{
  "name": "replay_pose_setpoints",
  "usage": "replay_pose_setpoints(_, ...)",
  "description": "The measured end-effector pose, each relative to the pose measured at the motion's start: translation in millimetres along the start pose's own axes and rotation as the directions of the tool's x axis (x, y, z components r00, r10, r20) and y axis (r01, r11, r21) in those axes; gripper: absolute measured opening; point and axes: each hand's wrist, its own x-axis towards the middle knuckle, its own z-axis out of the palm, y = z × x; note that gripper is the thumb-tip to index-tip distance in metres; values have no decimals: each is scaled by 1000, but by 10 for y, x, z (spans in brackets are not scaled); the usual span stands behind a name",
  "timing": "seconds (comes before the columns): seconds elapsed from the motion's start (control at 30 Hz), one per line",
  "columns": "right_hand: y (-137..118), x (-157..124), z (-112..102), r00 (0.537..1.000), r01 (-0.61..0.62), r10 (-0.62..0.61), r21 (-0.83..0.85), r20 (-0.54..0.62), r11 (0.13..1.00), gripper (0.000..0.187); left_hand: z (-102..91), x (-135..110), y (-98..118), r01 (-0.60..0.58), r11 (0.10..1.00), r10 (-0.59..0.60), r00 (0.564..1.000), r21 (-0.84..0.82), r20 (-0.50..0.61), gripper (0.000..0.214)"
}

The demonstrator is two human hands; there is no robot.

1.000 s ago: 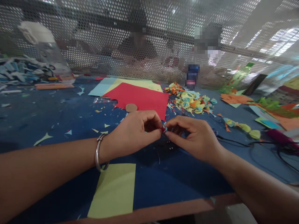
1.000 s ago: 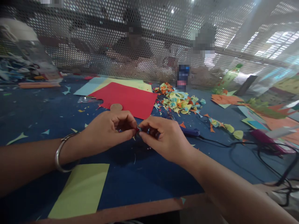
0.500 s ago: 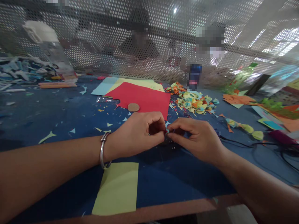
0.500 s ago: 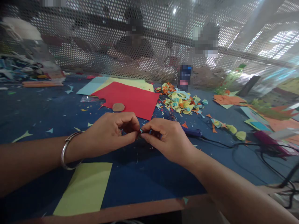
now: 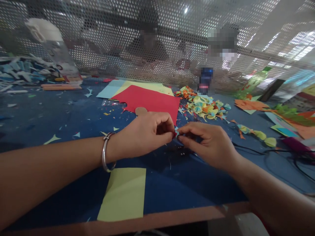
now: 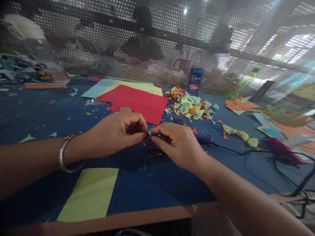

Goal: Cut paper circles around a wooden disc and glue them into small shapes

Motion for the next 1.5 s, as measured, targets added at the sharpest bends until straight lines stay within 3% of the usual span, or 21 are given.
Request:
replay_pose_setpoints(0.17,2,-2,3,1000,-3,3,-2,5,1000,9,-29,0,-5,20,998,-16,999,-63,51,6)
replay_pose_setpoints(0.4,0,-4,25,999,44,-43,-10,28,999,8,-91,50,-44,170,950,-103,962,-263,253,8)
replay_pose_setpoints(0.53,5,-6,31,997,70,-70,-12,27,997,8,-55,32,-59,185,940,-112,961,-286,253,9)
replay_pose_setpoints(0.73,50,-17,39,996,87,-86,-32,36,996,9,-56,-8,-13,97,988,-75,981,-119,177,7)
replay_pose_setpoints(0.9,49,-19,57,995,96,-95,-14,40,995,10,-93,14,-8,78,992,-58,980,-101,192,5)
replay_pose_setpoints(1.23,-26,2,76,988,145,-145,-5,47,989,12,-117,12,16,256,944,-185,934,-209,307,8)
replay_pose_setpoints(1.5,-41,-9,84,989,115,-118,37,86,993,13,-177,25,27,276,938,-184,910,-212,372,8)
